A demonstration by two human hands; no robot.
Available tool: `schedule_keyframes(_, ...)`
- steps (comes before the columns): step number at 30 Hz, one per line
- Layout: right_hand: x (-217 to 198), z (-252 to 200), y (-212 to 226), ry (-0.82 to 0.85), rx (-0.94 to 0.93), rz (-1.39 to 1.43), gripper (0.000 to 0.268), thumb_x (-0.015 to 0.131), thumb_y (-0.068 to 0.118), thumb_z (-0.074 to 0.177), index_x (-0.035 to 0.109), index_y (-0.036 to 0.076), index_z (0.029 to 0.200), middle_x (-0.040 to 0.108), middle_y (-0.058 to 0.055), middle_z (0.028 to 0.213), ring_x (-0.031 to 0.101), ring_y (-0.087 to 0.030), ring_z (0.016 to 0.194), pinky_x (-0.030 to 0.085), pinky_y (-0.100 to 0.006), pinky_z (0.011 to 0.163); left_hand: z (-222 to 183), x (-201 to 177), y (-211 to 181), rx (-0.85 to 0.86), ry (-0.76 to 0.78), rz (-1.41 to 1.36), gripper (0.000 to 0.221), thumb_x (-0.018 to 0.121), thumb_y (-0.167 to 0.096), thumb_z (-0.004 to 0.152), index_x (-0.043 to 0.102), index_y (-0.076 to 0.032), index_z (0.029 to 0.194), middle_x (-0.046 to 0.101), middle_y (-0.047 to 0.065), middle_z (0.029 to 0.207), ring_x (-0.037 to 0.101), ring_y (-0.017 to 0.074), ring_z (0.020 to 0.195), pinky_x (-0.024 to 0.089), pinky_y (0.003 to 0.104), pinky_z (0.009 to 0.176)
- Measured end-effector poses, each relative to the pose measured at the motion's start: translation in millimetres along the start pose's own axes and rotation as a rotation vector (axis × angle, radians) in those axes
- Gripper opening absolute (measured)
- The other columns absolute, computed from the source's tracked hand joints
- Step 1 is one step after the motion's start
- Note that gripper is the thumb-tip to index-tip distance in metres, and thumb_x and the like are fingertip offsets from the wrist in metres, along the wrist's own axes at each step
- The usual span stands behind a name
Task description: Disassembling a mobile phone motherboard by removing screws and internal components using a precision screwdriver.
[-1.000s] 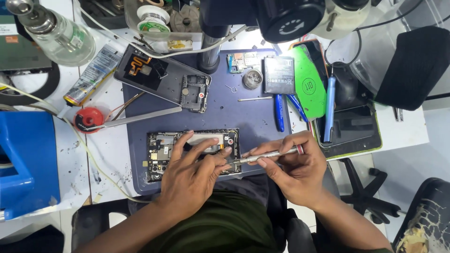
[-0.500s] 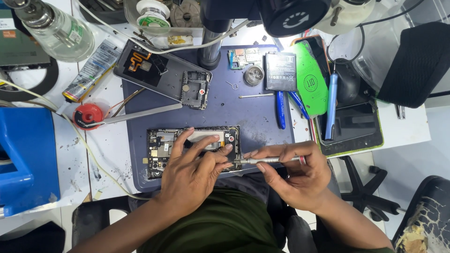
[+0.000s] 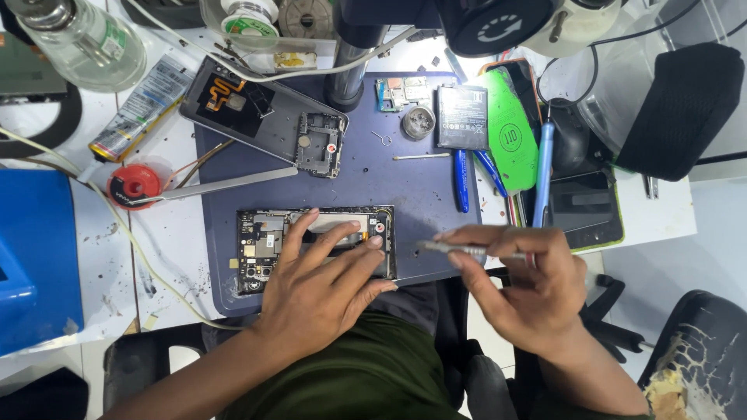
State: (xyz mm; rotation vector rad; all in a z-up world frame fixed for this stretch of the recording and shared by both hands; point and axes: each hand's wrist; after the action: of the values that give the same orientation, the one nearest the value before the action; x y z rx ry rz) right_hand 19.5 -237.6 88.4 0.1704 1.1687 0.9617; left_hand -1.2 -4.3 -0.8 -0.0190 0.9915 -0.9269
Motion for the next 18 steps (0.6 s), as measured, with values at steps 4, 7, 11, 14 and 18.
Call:
schedule_keyframes(4, 2, 9, -4, 0.121, -0.050, 0.066, 0.029, 0.072, 0.003, 0.093, 0.044, 0.003, 0.099, 0.077, -0.018, 0.102, 0.081, -0.024, 0.098, 0.063, -0.021, 0.069, 1, 0, 0, 0.068, 0.021, 0.074, 0.031, 0.075, -0.040, 0.099, 0.078, -0.009, 0.102, 0.074, 0.004, 0.115, 0.065, 0.0311, 0.117, 0.042, 0.062, 0.109)
schedule_keyframes(7, 5, 9, -6, 0.225, -0.017, -0.017, 0.028, 0.074, 0.008, 0.094, 0.047, 0.008, 0.100, 0.079, -0.005, 0.109, 0.079, -0.011, 0.091, 0.055, -0.021, 0.067, -3, 3, 0, 0.114, 0.025, 0.168, 0.031, 0.079, -0.041, 0.098, 0.078, -0.011, 0.103, 0.073, 0.004, 0.116, 0.064, 0.0323, 0.119, 0.044, 0.065, 0.108)
schedule_keyframes(11, 11, 10, -11, 0.249, -0.043, -0.034, 0.028, 0.074, 0.007, 0.095, 0.047, 0.007, 0.103, 0.078, -0.003, 0.110, 0.073, -0.007, 0.076, 0.051, -0.020, 0.066, -4, 6, 1, 0.146, 0.009, 0.193, 0.028, 0.080, -0.038, 0.097, 0.076, -0.011, 0.099, 0.074, 0.006, 0.114, 0.065, 0.0342, 0.121, 0.045, 0.067, 0.107)
schedule_keyframes(14, 12, 14, -13, 0.315, -0.066, -0.005, 0.022, 0.070, 0.002, 0.095, 0.050, 0.004, 0.104, 0.076, -0.007, 0.113, 0.079, -0.014, 0.095, 0.059, -0.023, 0.081, -4, 6, 1, 0.153, -0.001, 0.183, 0.026, 0.080, -0.036, 0.098, 0.075, -0.011, 0.095, 0.074, 0.007, 0.114, 0.065, 0.0346, 0.121, 0.045, 0.067, 0.107)
schedule_keyframes(18, 12, 26, -8, 0.437, -0.164, 0.030, 0.019, 0.068, -0.003, 0.095, 0.053, 0.001, 0.106, 0.074, -0.014, 0.113, 0.079, -0.023, 0.100, 0.063, -0.030, 0.090, -4, 5, 1, 0.145, 0.009, 0.184, 0.025, 0.078, -0.036, 0.099, 0.076, -0.011, 0.100, 0.074, 0.006, 0.114, 0.065, 0.0346, 0.120, 0.045, 0.067, 0.107)
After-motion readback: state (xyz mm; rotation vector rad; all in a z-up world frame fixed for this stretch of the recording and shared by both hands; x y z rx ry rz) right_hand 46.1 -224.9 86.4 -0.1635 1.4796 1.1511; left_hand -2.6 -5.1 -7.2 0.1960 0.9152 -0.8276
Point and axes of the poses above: each hand's wrist, its own z-axis towards the middle knuckle, its own x-axis out of the palm, y = z × x
